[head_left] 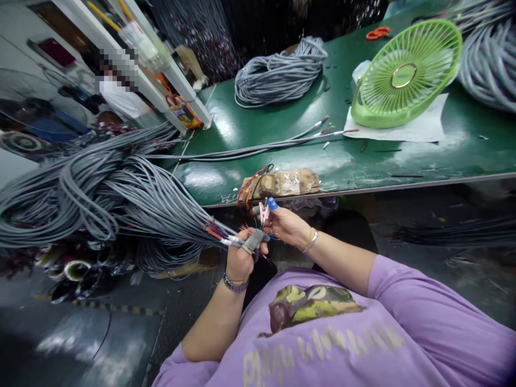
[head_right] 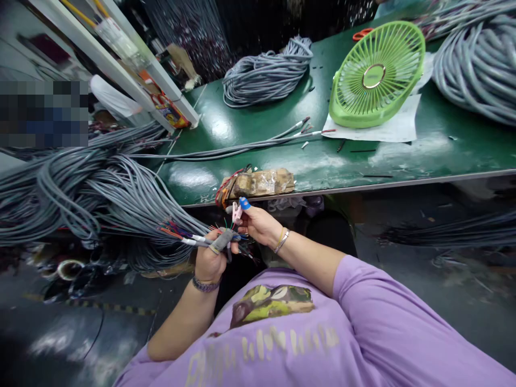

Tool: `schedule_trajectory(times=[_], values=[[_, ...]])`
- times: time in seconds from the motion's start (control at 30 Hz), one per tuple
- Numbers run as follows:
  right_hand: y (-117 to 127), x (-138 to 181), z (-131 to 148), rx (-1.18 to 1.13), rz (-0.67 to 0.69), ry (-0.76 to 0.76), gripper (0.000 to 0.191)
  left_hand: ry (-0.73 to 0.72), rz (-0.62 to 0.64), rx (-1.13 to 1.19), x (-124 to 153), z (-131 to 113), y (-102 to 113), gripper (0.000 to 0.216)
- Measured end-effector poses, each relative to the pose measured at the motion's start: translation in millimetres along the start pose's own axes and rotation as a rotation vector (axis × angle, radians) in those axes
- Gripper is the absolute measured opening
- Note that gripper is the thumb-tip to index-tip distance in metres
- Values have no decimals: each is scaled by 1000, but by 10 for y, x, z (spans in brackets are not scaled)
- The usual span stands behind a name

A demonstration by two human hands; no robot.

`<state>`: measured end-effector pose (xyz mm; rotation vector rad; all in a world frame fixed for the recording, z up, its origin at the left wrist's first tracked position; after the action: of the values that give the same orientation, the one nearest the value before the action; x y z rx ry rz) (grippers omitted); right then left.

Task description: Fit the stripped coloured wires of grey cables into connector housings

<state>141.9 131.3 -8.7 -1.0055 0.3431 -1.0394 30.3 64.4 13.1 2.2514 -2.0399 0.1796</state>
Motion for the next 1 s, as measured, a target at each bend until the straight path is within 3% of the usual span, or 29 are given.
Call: schedule_trajectory(times=[0.37,0.77,1.0], values=[[20,-68,-75,-83,-81,38,41,-1,-1,-63,-4,75,18,29],[86,-12,-85,-100,17,-94,58,-19,-10,-77,79,55,68,30],[62,-6,-20,-9,46,-91,56,1,34,-45,121,38,127,26]])
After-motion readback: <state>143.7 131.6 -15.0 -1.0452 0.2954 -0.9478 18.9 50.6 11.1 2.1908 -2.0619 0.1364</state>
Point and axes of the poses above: each hand's wrist, its own x-axis away from the middle knuckle, its own y-axis out of the back of the hand, z = x × y, the point moved 3 cm from there along -x, towards the middle knuckle, and after that the axes turned 9 degrees about y, right-handed, at the moved point
